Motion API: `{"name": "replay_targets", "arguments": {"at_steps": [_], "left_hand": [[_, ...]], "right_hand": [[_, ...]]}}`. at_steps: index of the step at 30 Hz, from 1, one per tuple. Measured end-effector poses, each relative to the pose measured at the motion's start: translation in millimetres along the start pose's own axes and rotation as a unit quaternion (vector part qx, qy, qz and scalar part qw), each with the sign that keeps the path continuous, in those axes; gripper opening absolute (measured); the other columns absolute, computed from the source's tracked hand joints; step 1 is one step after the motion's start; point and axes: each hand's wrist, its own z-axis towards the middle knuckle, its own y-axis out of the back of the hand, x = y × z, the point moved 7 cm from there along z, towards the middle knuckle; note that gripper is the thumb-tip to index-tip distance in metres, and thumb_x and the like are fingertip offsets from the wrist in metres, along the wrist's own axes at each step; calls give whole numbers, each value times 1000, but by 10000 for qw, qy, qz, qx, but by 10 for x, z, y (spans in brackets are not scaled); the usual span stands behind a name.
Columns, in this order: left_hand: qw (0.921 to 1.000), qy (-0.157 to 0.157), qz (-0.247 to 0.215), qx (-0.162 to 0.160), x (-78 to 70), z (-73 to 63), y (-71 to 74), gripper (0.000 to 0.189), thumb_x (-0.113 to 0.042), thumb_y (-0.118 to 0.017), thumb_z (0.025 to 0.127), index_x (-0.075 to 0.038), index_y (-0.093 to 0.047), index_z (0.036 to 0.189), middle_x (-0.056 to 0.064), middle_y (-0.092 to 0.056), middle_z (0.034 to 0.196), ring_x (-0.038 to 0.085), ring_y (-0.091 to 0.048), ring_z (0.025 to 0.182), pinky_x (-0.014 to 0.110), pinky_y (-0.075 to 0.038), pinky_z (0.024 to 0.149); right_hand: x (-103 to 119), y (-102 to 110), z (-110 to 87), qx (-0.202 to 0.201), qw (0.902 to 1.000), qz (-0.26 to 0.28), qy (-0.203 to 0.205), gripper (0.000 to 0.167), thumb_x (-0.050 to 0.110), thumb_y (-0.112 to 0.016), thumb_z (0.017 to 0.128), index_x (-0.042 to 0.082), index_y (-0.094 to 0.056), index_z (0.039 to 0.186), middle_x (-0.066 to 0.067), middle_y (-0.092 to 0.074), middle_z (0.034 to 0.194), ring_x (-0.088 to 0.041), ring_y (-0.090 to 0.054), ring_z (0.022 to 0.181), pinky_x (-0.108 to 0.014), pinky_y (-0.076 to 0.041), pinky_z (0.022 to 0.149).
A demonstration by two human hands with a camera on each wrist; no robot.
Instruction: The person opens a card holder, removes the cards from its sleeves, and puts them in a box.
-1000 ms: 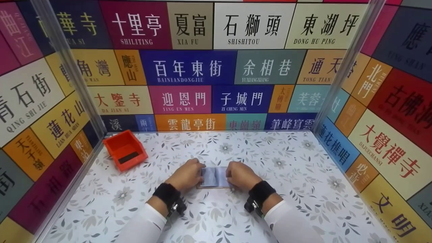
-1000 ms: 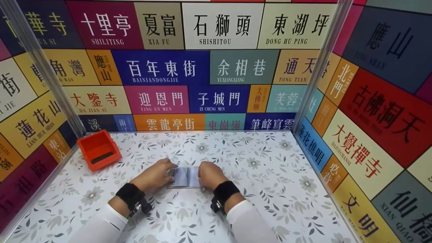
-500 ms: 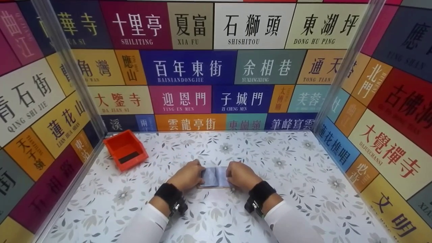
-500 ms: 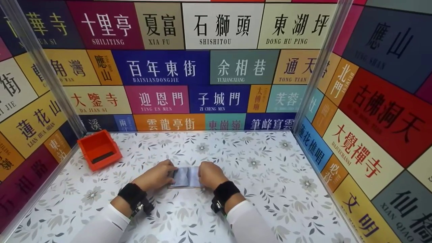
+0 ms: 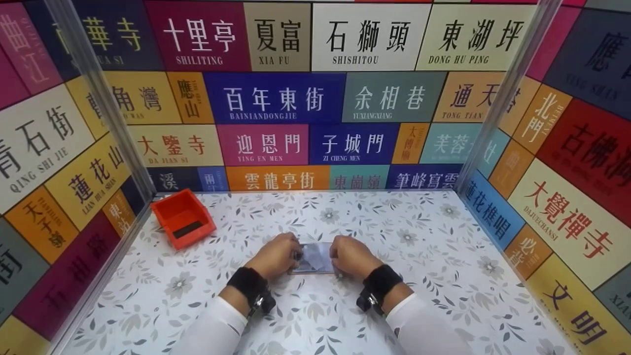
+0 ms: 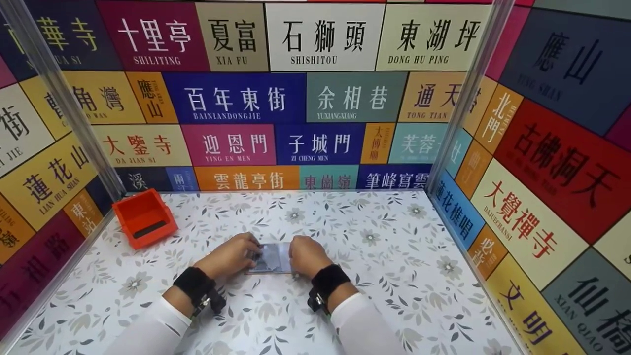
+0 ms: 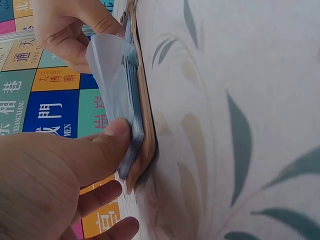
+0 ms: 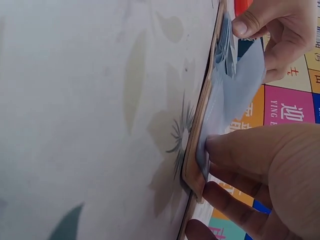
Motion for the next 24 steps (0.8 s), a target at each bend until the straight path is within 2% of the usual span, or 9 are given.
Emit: {"name": "replay_targets", "arguments": {"at_steps": [6,11,18,21,24], "left_hand": [[10000,12,22,-9,3,11,-9,29,-11,-83,74,-19,-80,101,0,-64,107,18,-60,101,37,-51,94],[9998,123,182,18,-5,25,-11,28,-14,-85,73,-22,-80,99,-2,-65,102,17,-63,92,36,-54,86],[9993,248,288,61,-11,35,-15,24,-15,-86,72,-22,-80,94,-3,-67,99,15,-62,86,33,-54,79],[9991,343,262,-3,12,38,-10,23,-14,-85,71,-21,-79,92,-4,-67,96,15,-62,83,33,-53,77],[9988,437,236,-45,20,46,-9,24,-11,-84,70,-20,-78,91,-4,-68,95,14,-61,81,32,-53,75]], "right_hand": [[-5,10,4,191,9996,160,91,9,8,-70,86,12,-77,92,0,-71,90,-15,-62,81,-36,-55,76],[62,60,33,435,9990,-15,107,15,9,-66,88,11,-79,95,1,-75,90,-16,-66,83,-37,-56,83],[330,90,60,94,9990,-338,282,11,24,-71,87,17,-79,89,2,-73,89,-17,-67,81,-35,-56,79],[487,81,58,26,9987,-237,448,17,34,-74,87,17,-78,88,1,-71,89,-16,-64,77,-34,-55,74],[605,70,43,-30,9982,-171,581,25,41,-79,82,17,-76,87,1,-69,89,-14,-60,72,-31,-52,69]]}}
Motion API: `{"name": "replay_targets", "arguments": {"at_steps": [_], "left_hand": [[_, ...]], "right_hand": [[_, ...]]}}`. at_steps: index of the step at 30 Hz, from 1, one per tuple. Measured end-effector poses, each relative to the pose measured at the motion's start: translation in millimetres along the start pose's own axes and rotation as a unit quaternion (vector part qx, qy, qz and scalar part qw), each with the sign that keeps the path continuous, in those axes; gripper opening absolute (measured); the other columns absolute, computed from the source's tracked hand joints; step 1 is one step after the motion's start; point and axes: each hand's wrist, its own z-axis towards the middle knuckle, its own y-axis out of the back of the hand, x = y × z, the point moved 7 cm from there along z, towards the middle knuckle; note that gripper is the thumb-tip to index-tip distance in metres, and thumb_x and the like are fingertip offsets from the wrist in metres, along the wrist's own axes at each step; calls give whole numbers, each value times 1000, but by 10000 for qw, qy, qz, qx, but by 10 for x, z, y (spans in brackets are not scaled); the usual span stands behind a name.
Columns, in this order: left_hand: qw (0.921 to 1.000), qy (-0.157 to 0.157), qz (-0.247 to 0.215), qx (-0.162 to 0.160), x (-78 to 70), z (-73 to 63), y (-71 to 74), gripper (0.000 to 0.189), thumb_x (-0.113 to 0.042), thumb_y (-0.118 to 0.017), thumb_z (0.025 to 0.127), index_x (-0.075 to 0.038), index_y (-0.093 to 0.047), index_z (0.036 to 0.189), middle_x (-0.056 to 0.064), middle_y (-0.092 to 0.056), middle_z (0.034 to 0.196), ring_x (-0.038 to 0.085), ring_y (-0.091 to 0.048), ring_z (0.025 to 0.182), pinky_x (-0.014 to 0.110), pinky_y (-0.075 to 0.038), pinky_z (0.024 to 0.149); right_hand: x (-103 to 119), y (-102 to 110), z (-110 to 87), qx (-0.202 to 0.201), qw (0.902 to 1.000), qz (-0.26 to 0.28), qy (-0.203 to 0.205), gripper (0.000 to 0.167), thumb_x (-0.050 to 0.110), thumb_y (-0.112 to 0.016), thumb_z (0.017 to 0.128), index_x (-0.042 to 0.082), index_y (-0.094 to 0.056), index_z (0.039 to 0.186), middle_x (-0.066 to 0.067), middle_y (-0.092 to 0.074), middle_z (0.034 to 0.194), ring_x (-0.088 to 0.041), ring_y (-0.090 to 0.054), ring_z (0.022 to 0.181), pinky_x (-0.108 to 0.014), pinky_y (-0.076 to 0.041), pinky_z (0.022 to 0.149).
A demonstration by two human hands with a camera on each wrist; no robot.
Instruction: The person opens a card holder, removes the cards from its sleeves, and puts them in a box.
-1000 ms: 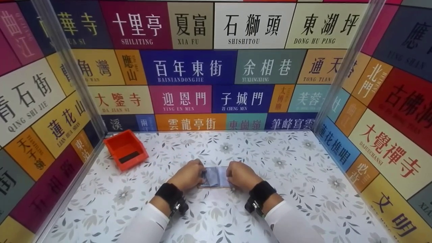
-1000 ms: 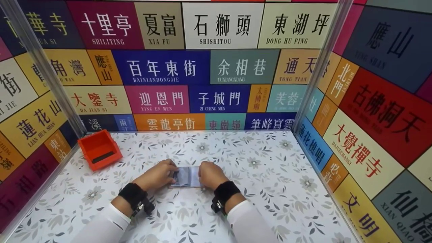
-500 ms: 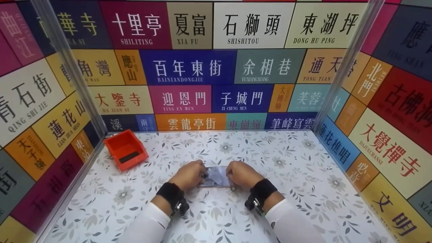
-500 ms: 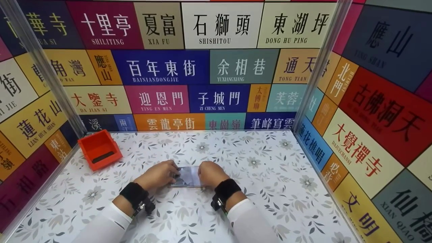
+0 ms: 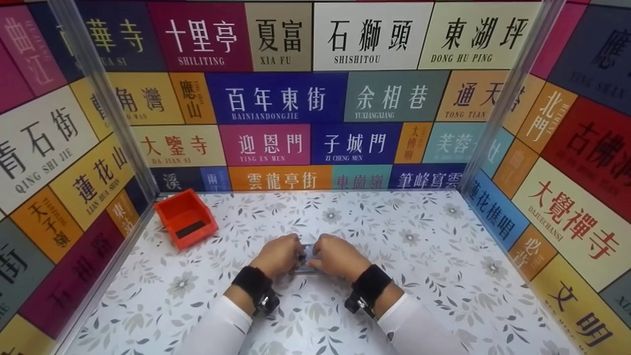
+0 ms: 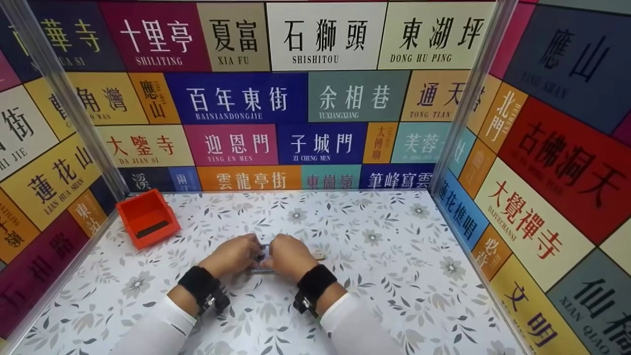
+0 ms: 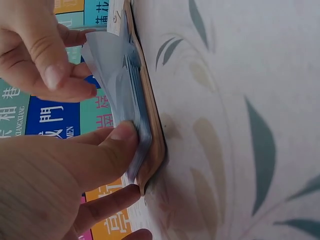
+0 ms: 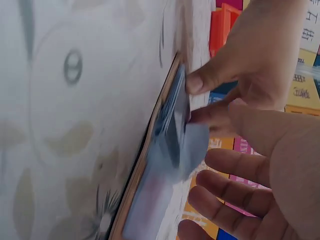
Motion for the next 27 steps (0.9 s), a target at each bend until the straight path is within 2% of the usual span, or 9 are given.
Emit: {"name": "replay_targets", "arguments": {"at_steps": [5,9,13,16,20,23,27], "left_hand": [[10000,5,44,-49,-10,-17,20,23,-6,-81,69,-20,-79,88,-3,-69,95,15,-60,75,32,-52,71],[10000,34,-2,-94,-22,-31,41,27,-6,-81,67,-20,-78,89,-4,-70,92,15,-60,73,31,-52,69],[9998,49,-5,-180,-10,-32,59,27,-7,-82,67,-21,-79,91,-5,-71,92,16,-61,74,32,-53,71],[9996,133,-108,-202,27,-28,51,26,-12,-84,69,-23,-80,92,-4,-72,92,16,-62,76,34,-53,73],[9985,349,-376,-185,110,-11,27,31,-19,-87,70,-21,-79,100,-3,-74,91,15,-63,78,36,-52,77],[9975,509,-476,-126,153,11,1,36,-20,-88,69,-19,-78,104,-3,-74,92,14,-63,80,36,-52,80],[9972,608,-415,-84,155,24,-12,34,-20,-89,69,-19,-78,102,-4,-73,90,14,-63,79,36,-53,80]], "right_hand": [[111,-32,5,-127,9998,-40,161,30,37,-87,72,13,-76,87,2,-63,87,-14,-56,72,-30,-51,68],[119,-61,0,-180,9997,-122,94,25,27,-87,72,11,-75,86,4,-59,83,-15,-55,71,-32,-51,69],[87,-79,-3,-197,9996,-156,-107,10,16,-79,73,15,-69,76,5,-58,76,-15,-53,63,-30,-48,61],[60,-79,-10,-243,9995,-108,-165,16,11,-73,73,19,-61,67,5,-57,69,-15,-50,57,-28,-43,55],[29,-60,-23,-326,9993,-160,-101,18,4,-65,75,19,-59,66,5,-56,66,-15,-48,55,-27,-40,52],[-25,-34,-36,-323,9992,-65,-239,16,-1,-60,75,13,-68,76,2,-65,73,-16,-56,62,-30,-47,59],[-123,21,-56,-444,9975,207,-500,36,-5,-59,75,7,-73,106,-9,-75,98,-24,-70,85,-37,-57,81]]}}
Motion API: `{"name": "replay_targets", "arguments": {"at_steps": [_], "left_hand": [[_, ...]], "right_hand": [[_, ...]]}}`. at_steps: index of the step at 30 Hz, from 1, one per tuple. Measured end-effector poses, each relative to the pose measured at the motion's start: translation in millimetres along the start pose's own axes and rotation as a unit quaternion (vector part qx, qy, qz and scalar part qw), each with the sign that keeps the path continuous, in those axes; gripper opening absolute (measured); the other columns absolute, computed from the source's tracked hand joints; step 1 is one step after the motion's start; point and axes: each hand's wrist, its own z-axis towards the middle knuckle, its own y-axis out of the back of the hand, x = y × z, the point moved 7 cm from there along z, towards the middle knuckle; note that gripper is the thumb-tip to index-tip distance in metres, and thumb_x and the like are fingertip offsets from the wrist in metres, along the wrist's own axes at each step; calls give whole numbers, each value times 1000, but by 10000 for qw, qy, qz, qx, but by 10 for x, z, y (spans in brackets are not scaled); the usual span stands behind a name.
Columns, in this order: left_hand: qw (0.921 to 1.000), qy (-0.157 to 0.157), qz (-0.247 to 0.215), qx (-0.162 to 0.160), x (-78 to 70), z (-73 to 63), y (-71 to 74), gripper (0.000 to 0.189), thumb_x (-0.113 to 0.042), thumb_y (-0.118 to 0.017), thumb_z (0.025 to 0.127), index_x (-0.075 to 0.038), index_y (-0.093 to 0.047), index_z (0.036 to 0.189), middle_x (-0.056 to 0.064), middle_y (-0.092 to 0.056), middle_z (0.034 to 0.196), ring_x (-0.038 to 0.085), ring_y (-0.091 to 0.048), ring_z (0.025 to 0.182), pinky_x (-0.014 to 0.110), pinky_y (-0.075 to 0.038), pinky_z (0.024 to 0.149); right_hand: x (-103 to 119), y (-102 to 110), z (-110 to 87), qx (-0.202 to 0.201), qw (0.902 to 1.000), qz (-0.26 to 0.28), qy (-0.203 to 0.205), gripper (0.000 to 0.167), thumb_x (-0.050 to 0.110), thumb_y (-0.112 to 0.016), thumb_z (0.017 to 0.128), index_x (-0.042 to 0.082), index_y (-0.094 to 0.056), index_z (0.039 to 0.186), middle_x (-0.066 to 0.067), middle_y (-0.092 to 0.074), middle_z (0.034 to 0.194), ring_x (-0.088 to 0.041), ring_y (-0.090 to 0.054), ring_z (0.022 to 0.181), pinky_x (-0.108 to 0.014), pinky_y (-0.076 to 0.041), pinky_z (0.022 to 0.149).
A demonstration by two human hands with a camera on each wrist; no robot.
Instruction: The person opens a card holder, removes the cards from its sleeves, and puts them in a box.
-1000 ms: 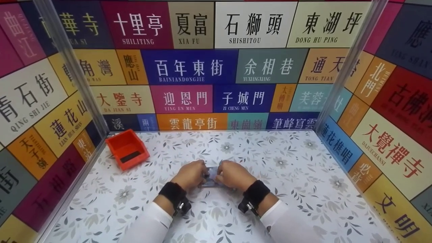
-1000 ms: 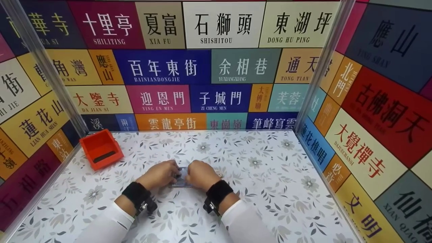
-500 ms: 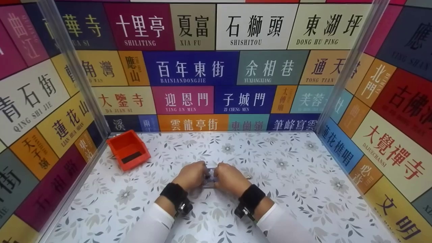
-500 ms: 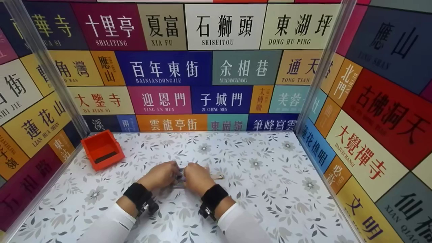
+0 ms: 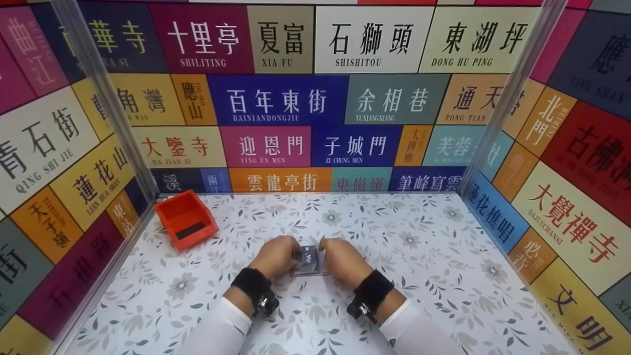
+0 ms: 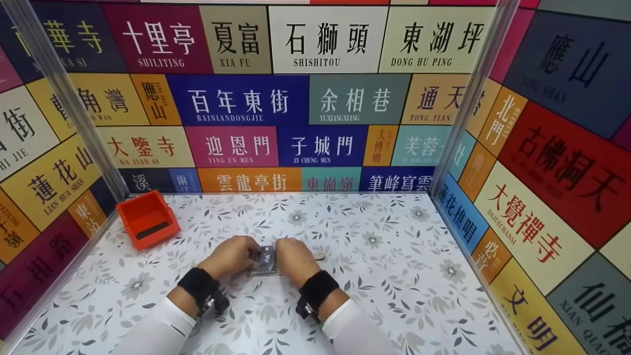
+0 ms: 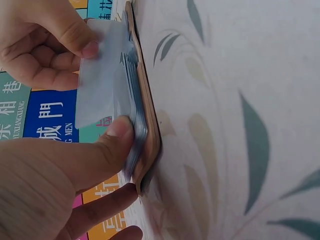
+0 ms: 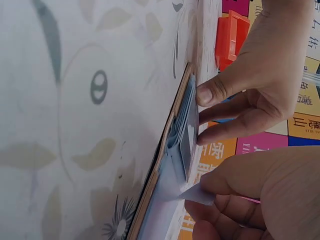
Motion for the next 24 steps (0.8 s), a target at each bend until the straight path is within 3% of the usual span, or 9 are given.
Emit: {"name": "replay_targets", "arguments": {"at_steps": [5,9,14,24], "left_hand": [[9998,-138,138,-29,-35,-16,16,29,-22,-89,69,-20,-78,96,-8,-70,84,14,-62,77,36,-53,77],[9995,-276,130,-42,-61,-30,24,25,-24,-88,70,-21,-78,92,-7,-71,82,14,-62,75,35,-52,74],[9996,-215,173,-30,-78,-48,45,26,-24,-89,69,-20,-78,92,-6,-71,82,15,-62,75,36,-52,74],[9996,-97,252,1,-126,-47,69,26,-18,-89,68,-19,-77,91,-4,-73,86,17,-65,76,38,-55,77]], "right_hand": [[-139,31,-2,-141,9992,60,-375,54,-2,-63,80,5,-60,133,-15,-72,116,-29,-69,107,-41,-55,97],[-273,29,-15,-171,9966,187,-790,66,-3,-65,77,7,-52,141,-16,-72,116,-26,-69,101,-41,-56,93],[-431,-7,-11,-150,9937,243,-1083,68,-3,-65,75,8,-51,141,-14,-72,111,-24,-67,95,-41,-56,91],[-539,-61,-13,-117,9942,400,-994,60,-3,-69,72,7,-59,130,-12,-73,108,-27,-69,97,-42,-56,92]]}}
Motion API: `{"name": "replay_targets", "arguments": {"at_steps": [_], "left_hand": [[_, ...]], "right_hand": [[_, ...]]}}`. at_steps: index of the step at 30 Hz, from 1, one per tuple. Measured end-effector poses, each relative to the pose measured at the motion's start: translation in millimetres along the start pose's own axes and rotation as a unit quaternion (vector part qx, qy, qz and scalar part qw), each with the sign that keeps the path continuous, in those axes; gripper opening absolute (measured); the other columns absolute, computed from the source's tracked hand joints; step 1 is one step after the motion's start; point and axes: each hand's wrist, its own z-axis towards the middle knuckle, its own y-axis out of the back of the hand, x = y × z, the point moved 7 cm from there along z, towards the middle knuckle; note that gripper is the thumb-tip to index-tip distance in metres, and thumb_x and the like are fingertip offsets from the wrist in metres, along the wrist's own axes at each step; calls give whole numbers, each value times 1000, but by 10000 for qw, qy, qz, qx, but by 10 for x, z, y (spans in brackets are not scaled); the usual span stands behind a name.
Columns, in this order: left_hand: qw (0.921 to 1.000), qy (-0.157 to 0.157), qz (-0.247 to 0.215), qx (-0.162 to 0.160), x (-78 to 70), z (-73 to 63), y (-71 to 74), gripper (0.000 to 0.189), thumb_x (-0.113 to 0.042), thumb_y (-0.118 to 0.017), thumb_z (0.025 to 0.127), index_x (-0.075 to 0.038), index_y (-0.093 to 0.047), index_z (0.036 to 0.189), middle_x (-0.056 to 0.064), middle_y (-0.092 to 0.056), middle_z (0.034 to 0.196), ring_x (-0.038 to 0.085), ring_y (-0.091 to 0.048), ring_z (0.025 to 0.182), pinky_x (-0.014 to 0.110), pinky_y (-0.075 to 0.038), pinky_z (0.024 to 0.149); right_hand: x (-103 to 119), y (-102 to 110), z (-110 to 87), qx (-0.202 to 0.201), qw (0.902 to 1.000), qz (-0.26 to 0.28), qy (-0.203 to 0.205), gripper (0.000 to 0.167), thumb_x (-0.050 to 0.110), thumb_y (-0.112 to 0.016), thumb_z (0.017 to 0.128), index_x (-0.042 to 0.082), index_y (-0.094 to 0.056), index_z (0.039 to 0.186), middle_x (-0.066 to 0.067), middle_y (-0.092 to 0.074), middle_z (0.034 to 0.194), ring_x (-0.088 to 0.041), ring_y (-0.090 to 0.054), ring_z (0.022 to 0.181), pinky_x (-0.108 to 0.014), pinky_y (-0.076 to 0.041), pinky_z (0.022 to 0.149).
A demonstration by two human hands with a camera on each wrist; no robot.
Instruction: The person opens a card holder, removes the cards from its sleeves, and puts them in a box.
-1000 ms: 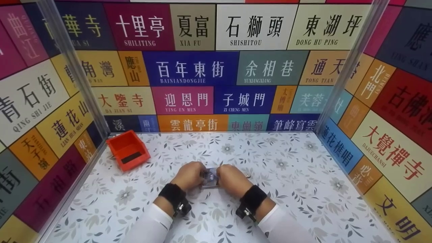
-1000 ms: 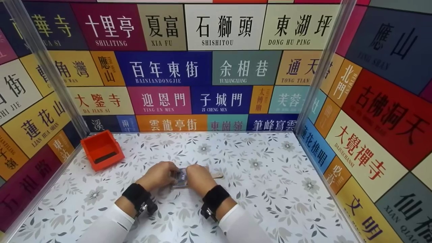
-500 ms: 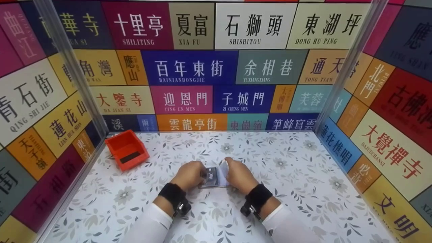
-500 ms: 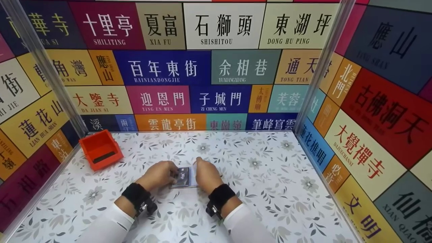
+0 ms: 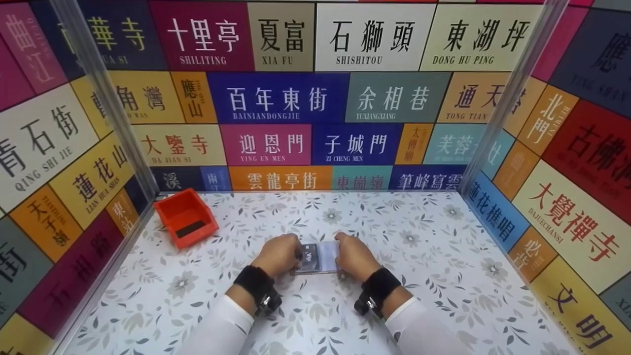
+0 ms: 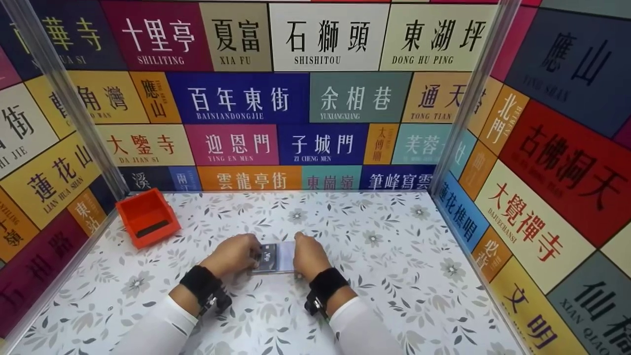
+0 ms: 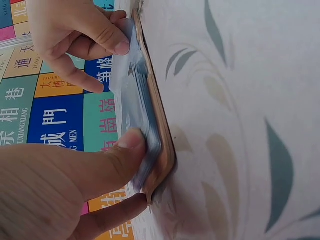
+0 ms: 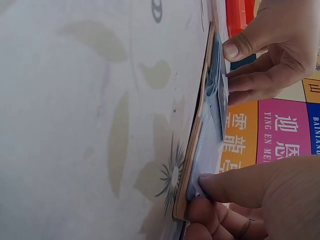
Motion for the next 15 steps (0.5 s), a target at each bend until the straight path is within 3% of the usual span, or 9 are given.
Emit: {"name": "replay_targets", "arguments": {"at_steps": [8,15], "left_hand": [[9998,118,-120,137,38,10,-48,24,-19,-88,69,-22,-76,90,-8,-70,83,14,-62,74,36,-54,76],[9998,-98,-198,24,12,-12,-31,25,-16,-88,69,-18,-76,91,-3,-69,93,16,-61,77,36,-54,76]], "right_hand": [[-30,-6,5,230,9993,2,-278,58,-3,-70,72,8,-60,128,-9,-71,99,-23,-66,91,-39,-55,90],[-21,-16,29,76,9990,55,-446,49,-2,-69,72,8,-65,120,-8,-71,102,-23,-65,92,-39,-55,90]]}}
